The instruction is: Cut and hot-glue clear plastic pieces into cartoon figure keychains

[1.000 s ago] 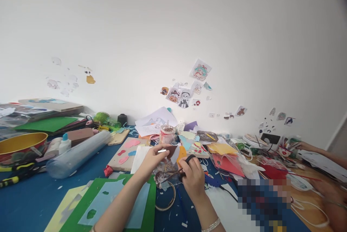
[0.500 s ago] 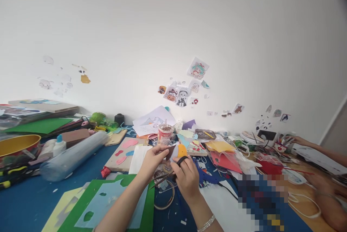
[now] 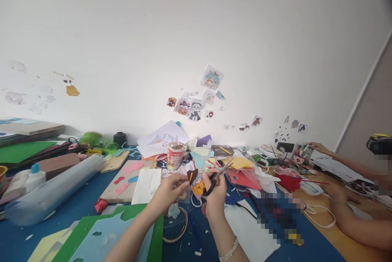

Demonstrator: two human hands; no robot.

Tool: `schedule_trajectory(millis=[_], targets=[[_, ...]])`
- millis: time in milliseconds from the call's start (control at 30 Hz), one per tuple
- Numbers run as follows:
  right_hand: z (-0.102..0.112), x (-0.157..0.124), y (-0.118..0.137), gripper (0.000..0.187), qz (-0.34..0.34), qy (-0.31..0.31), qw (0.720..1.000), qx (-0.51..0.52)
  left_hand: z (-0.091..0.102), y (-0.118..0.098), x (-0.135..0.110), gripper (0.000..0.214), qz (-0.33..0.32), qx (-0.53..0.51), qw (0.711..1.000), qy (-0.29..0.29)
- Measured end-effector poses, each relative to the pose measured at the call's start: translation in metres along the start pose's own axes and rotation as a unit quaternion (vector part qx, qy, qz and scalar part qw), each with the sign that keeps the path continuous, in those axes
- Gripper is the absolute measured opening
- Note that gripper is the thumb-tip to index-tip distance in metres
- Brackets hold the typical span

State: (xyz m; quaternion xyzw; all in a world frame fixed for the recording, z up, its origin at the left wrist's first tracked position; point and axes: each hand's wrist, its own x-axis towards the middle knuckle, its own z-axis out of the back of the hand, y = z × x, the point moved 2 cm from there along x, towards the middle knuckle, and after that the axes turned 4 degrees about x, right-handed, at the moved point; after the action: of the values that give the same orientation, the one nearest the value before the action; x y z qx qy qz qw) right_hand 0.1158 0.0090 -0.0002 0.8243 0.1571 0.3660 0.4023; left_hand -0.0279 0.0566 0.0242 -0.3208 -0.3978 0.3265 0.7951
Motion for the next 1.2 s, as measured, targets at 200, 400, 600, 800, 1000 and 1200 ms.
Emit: schedule_trajectory(millis=[200,400,600,800,1000,1200], targets=[[0.015,0.014,0.009,0.028,-0.024,-0.038,0.998,0.037,0.015,0.004,0.0,0.033,0.071,-0.002,0.994,-0.085],[0.077,0.031,0.018,0.017,-0.011,0.014,0.973,-0.228,0.028,-0.002,-0.001,0.038,0.124,-0.028,0.981,-0.147],[0.123,0.02,0.023,0.015,0.005,0.01,0.803,-0.596,0.03,0.0,-0.001,0.041,0.123,-0.04,0.979,-0.159],[0.134,0.02,0.017,0.013,0.165,-0.026,0.74,-0.652,0.033,0.007,0.001,0.043,0.112,-0.01,0.981,-0.156],[0.097,0.024,0.029,0.011,0.164,0.011,0.851,-0.499,0.036,0.002,-0.001,0.04,0.104,0.01,0.977,-0.184],[0.001,0.022,0.018,0.021,0.041,0.175,0.959,-0.218,0.038,-0.01,-0.004,0.04,0.092,-0.018,0.978,-0.188]])
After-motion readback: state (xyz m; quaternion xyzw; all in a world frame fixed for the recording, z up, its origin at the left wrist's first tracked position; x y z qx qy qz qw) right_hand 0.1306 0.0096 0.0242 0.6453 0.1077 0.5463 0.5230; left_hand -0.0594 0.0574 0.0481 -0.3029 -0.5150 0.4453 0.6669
